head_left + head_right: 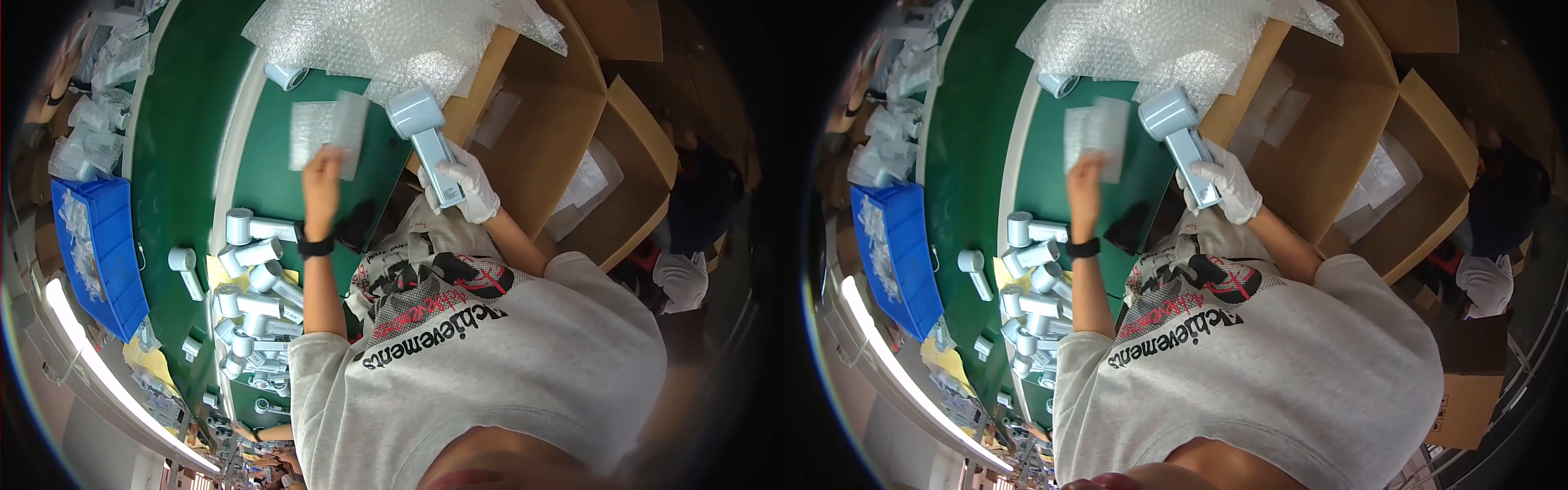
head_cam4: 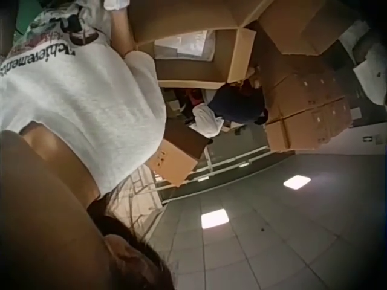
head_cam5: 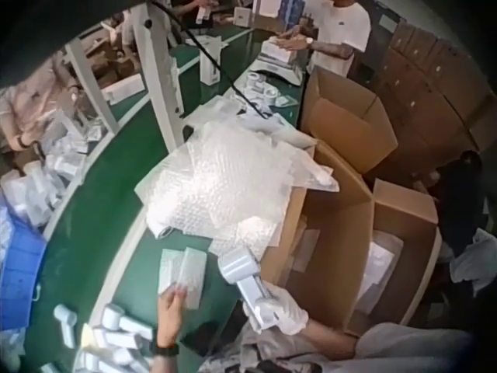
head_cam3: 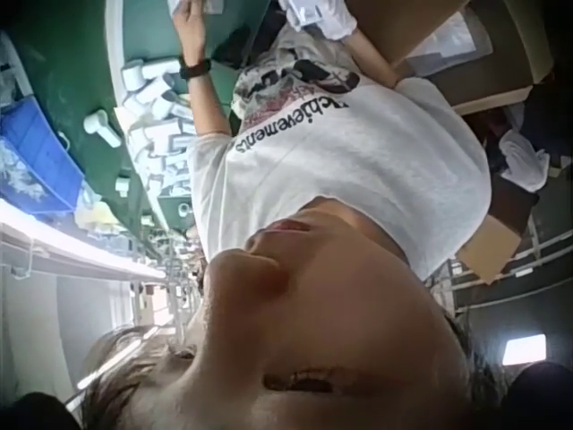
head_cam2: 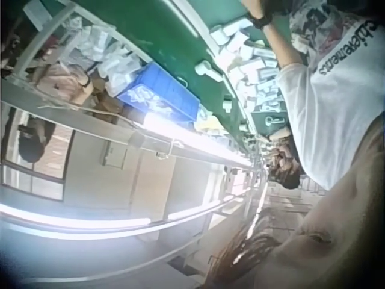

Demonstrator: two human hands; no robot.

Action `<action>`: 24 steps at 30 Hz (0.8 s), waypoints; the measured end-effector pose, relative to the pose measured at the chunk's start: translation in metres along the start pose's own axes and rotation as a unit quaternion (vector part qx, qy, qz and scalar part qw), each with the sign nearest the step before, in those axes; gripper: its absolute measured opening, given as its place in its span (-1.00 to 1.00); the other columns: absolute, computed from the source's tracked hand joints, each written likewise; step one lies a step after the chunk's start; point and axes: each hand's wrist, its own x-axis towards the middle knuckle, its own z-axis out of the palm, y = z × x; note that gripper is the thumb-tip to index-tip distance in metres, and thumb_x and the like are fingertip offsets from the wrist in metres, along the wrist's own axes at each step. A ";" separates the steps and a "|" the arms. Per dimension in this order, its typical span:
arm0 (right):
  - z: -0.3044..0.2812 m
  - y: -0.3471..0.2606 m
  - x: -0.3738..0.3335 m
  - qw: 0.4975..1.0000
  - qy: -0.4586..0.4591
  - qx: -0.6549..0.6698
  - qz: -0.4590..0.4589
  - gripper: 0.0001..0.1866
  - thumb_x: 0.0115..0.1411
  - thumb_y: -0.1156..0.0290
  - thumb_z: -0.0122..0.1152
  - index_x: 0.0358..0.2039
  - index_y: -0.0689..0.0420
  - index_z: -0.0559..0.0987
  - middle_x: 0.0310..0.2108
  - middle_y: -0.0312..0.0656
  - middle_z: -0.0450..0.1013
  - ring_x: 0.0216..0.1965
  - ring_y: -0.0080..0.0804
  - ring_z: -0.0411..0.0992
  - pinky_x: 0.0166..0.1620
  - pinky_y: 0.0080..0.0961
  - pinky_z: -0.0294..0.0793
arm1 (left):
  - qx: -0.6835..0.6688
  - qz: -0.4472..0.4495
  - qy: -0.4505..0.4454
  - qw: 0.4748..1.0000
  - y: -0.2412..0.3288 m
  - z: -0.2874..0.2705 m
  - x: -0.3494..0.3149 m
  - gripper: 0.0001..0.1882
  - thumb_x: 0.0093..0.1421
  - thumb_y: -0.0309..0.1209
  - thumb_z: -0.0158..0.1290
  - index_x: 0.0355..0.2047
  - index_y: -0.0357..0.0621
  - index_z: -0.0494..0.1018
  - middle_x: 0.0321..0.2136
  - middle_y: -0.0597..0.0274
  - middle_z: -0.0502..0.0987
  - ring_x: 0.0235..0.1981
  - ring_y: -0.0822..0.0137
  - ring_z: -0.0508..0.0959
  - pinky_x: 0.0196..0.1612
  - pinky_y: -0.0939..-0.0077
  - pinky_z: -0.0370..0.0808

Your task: The person assembles portable fans by attaching cylindrical fan heads to the fan bodies and wraps each assembled fan in a bubble wrap pouch.

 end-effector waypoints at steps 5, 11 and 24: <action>-0.003 -0.011 0.008 0.997 0.014 -0.016 -0.072 -0.54 -0.03 0.38 0.08 -0.09 0.24 0.29 -0.52 -0.14 0.37 -0.68 -0.44 0.37 -0.63 -0.56 0.37 | -0.415 0.030 0.052 0.908 0.042 -0.082 0.027 -0.73 0.16 -0.43 -0.09 -0.12 -0.15 0.32 -0.27 0.28 0.42 -0.27 0.40 0.41 -0.21 0.50 0.37; 0.005 -0.016 0.022 0.990 0.053 -0.121 -0.056 -0.56 -0.04 0.37 0.12 -0.12 0.22 0.32 -0.51 -0.18 0.37 -0.62 -0.49 0.38 -0.55 -0.60 0.38 | 0.530 0.007 0.309 0.790 -0.033 -0.099 0.057 -0.62 -0.04 -0.51 0.03 -0.15 -0.29 0.30 -0.26 0.09 0.41 -0.34 0.11 0.41 -0.22 0.26 0.37; 0.016 0.043 0.007 0.991 -0.118 -0.060 0.006 -0.42 0.00 0.32 0.11 0.04 0.18 0.19 -0.29 -0.16 0.37 -0.51 -0.49 0.41 -0.48 -0.59 0.42 | 0.298 0.143 0.129 0.935 -0.039 0.030 -0.004 -0.90 0.00 -0.49 -0.01 -0.46 -0.25 0.34 -0.47 0.08 0.41 -0.38 0.05 0.41 -0.36 0.28 0.37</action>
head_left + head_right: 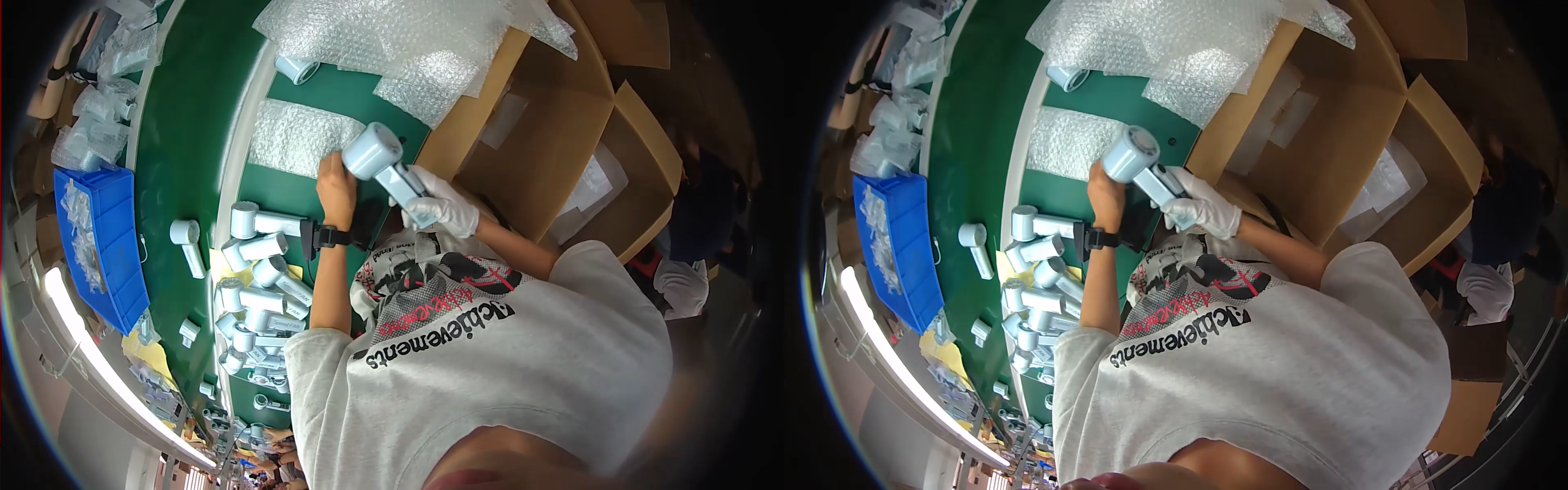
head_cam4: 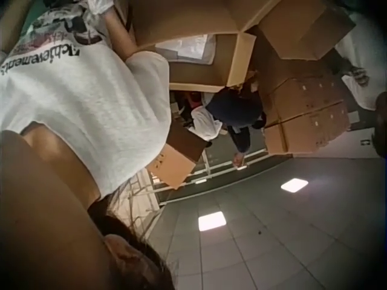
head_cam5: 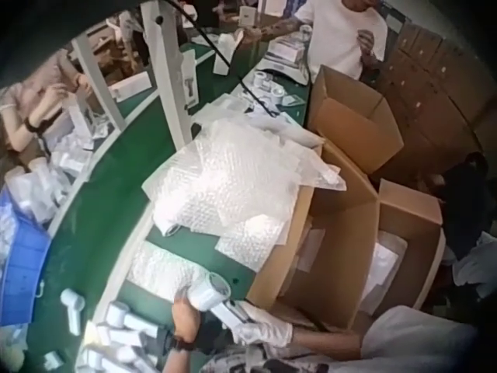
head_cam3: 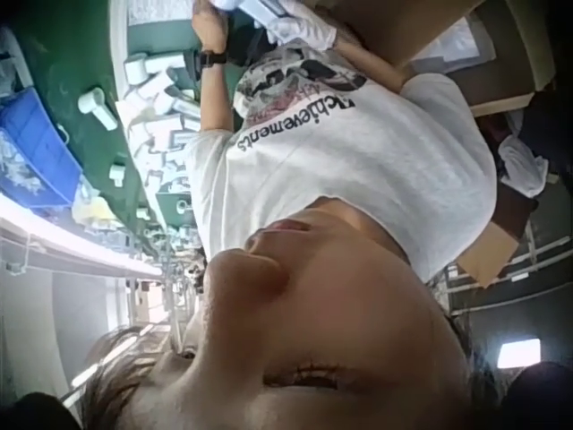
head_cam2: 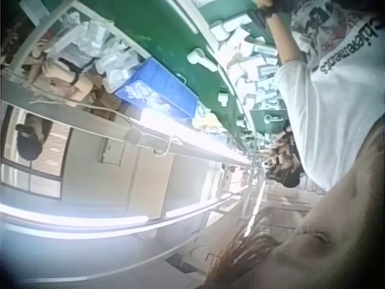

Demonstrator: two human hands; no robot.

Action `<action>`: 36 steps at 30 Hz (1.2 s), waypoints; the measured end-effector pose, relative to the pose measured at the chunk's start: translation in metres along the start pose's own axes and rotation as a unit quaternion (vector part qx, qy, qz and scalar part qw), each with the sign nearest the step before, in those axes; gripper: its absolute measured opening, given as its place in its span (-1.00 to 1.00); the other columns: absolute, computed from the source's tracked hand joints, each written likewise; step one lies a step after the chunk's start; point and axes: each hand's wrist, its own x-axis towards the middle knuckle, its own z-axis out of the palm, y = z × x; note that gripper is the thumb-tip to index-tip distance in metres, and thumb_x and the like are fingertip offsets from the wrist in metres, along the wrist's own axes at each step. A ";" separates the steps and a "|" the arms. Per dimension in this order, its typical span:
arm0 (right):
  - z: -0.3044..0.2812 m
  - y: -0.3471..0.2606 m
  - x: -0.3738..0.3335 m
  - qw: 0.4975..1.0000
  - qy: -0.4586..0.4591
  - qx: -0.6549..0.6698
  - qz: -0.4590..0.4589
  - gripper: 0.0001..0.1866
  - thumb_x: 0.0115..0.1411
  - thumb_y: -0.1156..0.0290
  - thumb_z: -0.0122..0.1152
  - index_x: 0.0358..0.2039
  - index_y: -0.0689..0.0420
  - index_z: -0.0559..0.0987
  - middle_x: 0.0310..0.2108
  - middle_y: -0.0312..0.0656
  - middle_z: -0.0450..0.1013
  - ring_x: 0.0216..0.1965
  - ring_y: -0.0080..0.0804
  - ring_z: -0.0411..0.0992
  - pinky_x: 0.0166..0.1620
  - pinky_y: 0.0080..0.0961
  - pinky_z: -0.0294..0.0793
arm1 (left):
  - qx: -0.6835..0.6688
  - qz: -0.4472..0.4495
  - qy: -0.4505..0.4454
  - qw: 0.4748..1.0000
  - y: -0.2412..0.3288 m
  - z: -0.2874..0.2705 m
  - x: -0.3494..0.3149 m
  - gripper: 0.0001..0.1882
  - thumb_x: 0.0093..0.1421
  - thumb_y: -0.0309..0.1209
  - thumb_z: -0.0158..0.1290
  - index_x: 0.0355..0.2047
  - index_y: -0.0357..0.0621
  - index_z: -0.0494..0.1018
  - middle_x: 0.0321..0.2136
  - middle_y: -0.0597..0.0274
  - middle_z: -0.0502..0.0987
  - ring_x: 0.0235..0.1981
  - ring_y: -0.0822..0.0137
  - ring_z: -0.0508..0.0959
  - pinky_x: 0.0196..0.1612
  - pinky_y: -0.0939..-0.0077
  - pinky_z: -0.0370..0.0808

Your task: The person assembles portable fans by attaching cylindrical fan heads to the fan bodies and wraps each assembled fan in a bubble wrap pouch.

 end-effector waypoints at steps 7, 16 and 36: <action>-0.013 0.056 0.060 0.766 0.099 -0.589 -0.237 -0.41 0.02 0.36 0.10 0.06 0.18 0.15 -0.38 -0.14 0.37 -0.50 -0.36 0.43 -0.48 -0.47 0.44 | -0.318 -0.245 0.041 0.915 -0.026 -0.017 0.005 -0.90 -0.02 -0.56 -0.05 -0.44 -0.24 0.36 -0.41 0.09 0.37 -0.37 0.10 0.35 -0.36 0.31 0.31; 0.019 -0.032 0.112 0.968 -0.082 -0.016 0.236 -0.64 0.04 0.40 0.07 -0.15 0.25 0.33 -0.32 -0.17 0.39 -0.37 -0.31 0.43 -0.36 -0.45 0.45 | 0.039 0.025 0.141 0.989 0.023 -0.060 -0.017 -0.86 -0.05 -0.58 -0.01 -0.41 -0.22 0.38 -0.25 -0.04 0.21 -0.17 0.06 0.20 -0.13 0.31 0.17; 0.230 0.006 0.316 0.657 -0.244 -0.653 -0.287 -0.58 -0.21 0.48 0.29 -0.24 0.15 0.47 -0.38 -0.06 0.45 -0.41 -0.20 0.45 -0.35 -0.39 0.46 | -0.217 -0.246 0.193 0.925 0.050 -0.176 -0.066 -0.65 0.03 -0.56 0.01 -0.12 -0.25 0.33 -0.18 0.02 0.41 -0.03 0.04 0.31 0.02 0.21 0.20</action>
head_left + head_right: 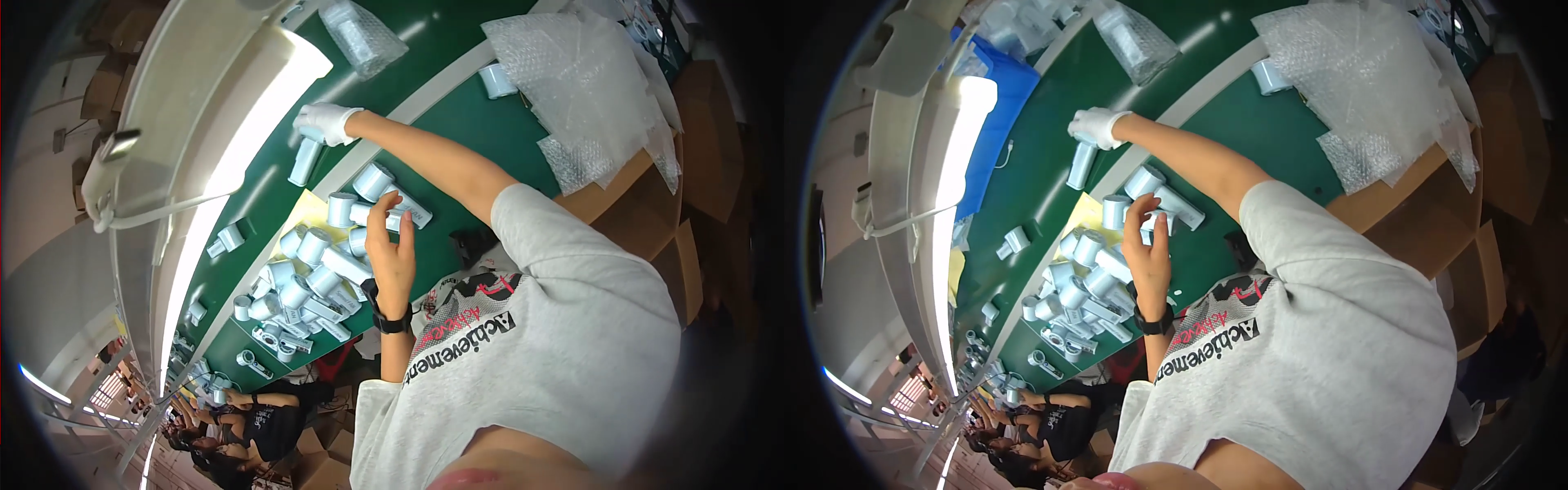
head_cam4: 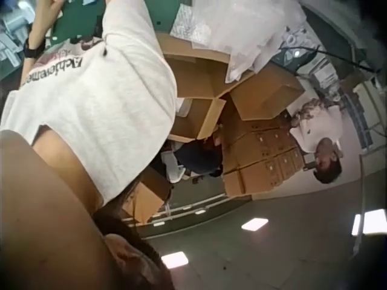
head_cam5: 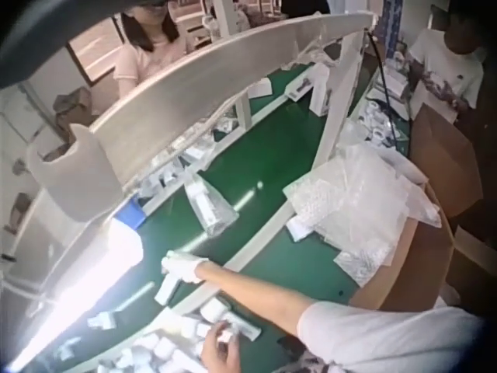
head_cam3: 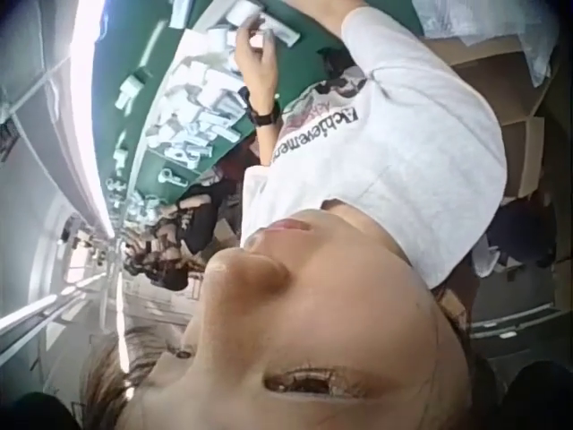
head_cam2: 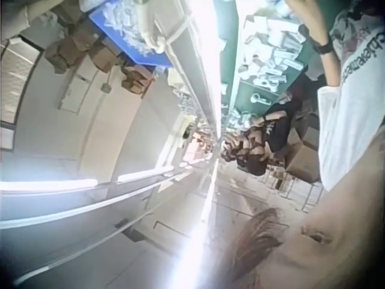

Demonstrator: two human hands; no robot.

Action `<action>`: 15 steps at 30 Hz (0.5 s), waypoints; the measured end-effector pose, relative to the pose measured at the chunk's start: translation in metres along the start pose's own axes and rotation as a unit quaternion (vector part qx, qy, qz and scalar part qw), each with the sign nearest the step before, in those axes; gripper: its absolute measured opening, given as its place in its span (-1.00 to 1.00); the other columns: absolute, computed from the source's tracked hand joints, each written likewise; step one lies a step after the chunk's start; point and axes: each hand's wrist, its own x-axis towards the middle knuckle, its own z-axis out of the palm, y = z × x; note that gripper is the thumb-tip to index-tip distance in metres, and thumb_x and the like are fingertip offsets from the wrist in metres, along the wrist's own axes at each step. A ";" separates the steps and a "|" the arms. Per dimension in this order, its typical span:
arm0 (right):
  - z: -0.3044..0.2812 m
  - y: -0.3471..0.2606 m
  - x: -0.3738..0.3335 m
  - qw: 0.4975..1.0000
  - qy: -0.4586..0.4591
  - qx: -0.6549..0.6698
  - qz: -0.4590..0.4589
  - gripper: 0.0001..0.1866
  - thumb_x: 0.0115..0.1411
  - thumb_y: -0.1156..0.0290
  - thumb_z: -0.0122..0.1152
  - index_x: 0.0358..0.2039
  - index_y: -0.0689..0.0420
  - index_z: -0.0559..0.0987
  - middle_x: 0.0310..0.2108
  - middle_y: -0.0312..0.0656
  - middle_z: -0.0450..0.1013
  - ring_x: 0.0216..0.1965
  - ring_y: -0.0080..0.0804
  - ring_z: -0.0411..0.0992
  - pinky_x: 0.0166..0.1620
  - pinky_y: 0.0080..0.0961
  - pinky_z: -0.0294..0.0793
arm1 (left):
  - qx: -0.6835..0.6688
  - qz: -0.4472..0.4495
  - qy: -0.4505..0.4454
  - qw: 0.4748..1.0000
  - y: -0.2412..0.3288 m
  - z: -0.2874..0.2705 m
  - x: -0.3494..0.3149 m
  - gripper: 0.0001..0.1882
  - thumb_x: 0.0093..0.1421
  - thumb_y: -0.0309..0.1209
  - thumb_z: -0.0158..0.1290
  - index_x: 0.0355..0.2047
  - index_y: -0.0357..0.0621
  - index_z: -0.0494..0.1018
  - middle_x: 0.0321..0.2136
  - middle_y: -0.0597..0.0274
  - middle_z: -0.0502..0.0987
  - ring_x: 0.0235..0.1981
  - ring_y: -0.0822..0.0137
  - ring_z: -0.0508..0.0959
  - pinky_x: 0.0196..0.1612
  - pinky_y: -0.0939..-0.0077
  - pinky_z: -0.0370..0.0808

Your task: The person assembles portable fans by attaching cylindrical fan heads to the fan bodies and wraps each assembled fan in a bubble wrap pouch.

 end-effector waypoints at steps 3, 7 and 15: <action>0.009 -0.004 0.002 0.988 0.010 -0.013 -0.154 -0.61 -0.27 0.50 0.33 -0.31 0.16 0.51 -0.47 -0.07 0.47 -0.49 -0.19 0.46 -0.42 -0.37 0.47 | 0.230 0.127 0.108 0.959 -0.010 -0.011 0.007 -0.55 -0.02 -0.53 0.07 -0.07 -0.22 0.30 -0.04 0.01 0.32 0.05 -0.01 0.24 0.08 0.21 0.15; -0.064 -0.045 -0.047 0.964 -0.199 0.176 0.026 -0.63 -0.23 0.44 0.35 -0.33 0.18 0.51 -0.50 -0.12 0.47 -0.49 -0.31 0.45 -0.45 -0.41 0.45 | 0.434 0.113 0.208 0.869 -0.003 -0.020 0.040 -0.32 -0.09 -0.46 0.14 0.07 -0.20 0.13 0.04 -0.07 0.20 0.07 -0.08 0.17 0.11 0.03 0.07; -0.103 -0.096 -0.155 0.898 0.015 0.439 0.007 -0.58 0.02 0.14 0.18 -0.22 0.20 0.49 -0.47 -0.22 0.47 -0.43 -0.52 0.43 -0.36 -0.68 0.42 | -0.508 -0.058 -0.124 0.850 0.000 0.011 0.024 -0.40 -0.07 -0.38 0.15 -0.05 -0.28 0.16 -0.22 0.04 0.33 -0.34 0.20 0.43 -0.41 0.32 0.49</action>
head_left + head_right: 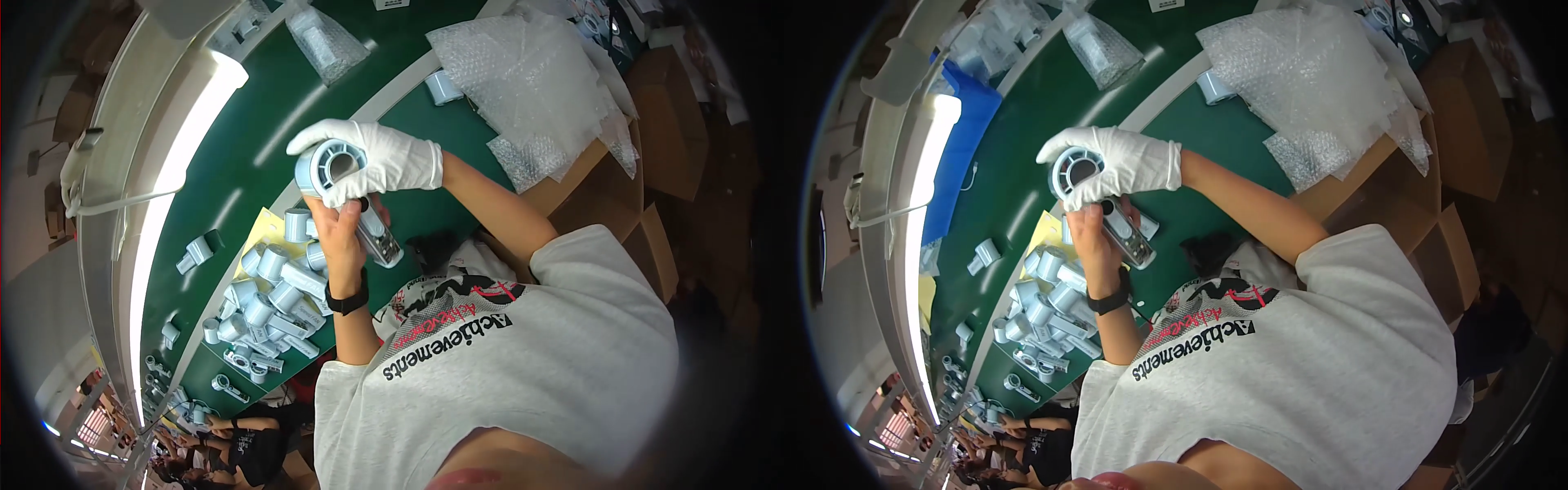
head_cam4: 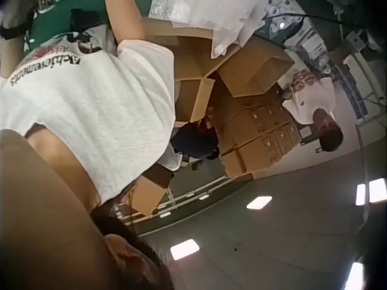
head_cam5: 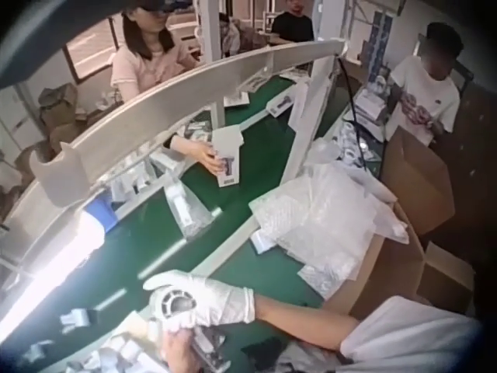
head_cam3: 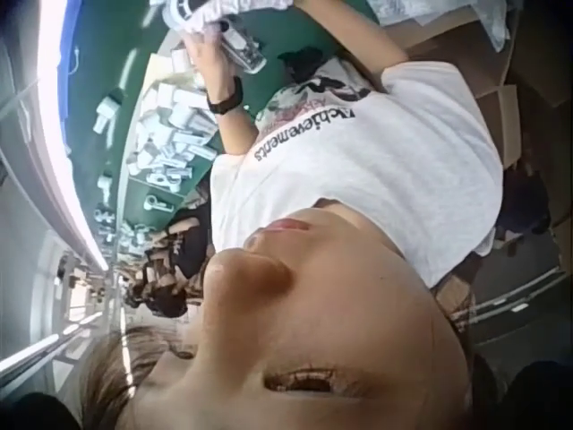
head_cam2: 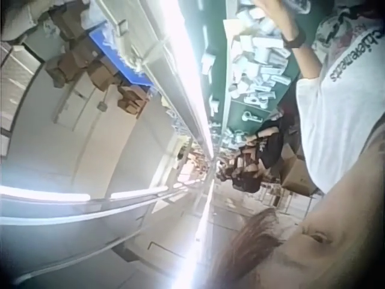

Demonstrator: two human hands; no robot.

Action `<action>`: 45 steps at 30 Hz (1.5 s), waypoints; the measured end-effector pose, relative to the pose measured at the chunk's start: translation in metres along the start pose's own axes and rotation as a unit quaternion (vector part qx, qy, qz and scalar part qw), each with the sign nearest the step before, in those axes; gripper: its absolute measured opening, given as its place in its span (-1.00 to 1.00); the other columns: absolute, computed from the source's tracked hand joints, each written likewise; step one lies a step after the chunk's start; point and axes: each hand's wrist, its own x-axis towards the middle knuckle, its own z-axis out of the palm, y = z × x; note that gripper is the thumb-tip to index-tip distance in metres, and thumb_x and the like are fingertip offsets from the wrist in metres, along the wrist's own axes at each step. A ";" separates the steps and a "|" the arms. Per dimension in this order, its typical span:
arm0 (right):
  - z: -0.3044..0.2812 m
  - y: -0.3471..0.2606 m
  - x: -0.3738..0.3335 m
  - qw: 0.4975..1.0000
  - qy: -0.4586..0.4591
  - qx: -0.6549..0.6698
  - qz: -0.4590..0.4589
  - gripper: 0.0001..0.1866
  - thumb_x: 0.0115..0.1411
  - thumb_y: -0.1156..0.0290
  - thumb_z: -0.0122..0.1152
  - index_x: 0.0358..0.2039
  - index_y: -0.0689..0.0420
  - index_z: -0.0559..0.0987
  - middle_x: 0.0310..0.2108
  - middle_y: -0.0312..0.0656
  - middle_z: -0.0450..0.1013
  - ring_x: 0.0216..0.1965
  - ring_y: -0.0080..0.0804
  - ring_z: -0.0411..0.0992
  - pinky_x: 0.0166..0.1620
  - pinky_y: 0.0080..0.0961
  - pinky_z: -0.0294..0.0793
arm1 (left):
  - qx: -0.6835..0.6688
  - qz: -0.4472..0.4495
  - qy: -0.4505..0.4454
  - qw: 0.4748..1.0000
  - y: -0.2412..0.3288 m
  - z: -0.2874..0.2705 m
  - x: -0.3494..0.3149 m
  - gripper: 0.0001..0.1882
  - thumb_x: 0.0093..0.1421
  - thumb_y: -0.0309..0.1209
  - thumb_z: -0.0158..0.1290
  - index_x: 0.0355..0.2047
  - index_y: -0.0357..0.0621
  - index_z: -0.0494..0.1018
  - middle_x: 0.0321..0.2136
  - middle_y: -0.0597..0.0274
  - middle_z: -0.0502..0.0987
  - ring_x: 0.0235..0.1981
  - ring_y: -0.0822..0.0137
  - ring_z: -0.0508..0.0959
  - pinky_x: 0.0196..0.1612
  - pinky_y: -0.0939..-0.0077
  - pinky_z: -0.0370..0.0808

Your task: The person assembles portable fans by attaching cylindrical fan heads to the fan bodies and wraps each assembled fan in a bubble wrap pouch.

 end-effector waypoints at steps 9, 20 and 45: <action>0.012 0.003 -0.039 0.987 0.056 0.141 0.055 -0.62 -0.02 0.36 0.26 -0.16 0.17 0.47 -0.33 -0.23 0.46 -0.27 -0.55 0.40 -0.15 -0.60 0.39 | -0.180 -0.046 -0.052 0.981 -0.023 0.011 -0.026 -0.45 -0.07 -0.40 0.16 -0.10 -0.30 0.19 -0.26 0.11 0.36 -0.39 0.27 0.45 -0.47 0.44 0.48; 0.027 -0.015 -0.056 0.982 0.146 -0.065 -0.097 -0.67 -0.04 0.43 0.23 -0.22 0.24 0.52 -0.26 -0.21 0.47 -0.19 -0.49 0.41 -0.09 -0.56 0.40 | 0.506 0.070 0.175 0.841 -0.001 0.053 -0.041 -0.21 -0.18 -0.46 0.26 0.03 -0.31 0.07 -0.11 -0.02 0.32 -0.08 0.17 0.38 -0.03 0.43 0.29; 0.024 -0.002 -0.115 0.976 0.025 -0.140 -0.166 -0.56 -0.09 0.31 0.23 -0.10 -0.12 0.49 0.11 0.09 0.12 0.23 0.03 -0.11 0.21 -0.21 -0.15 | -0.128 -0.065 0.148 0.978 -0.033 0.026 -0.025 -0.40 0.22 0.08 -0.39 -0.04 -0.17 0.26 -0.20 0.04 0.45 -0.35 0.25 0.49 -0.23 0.44 0.46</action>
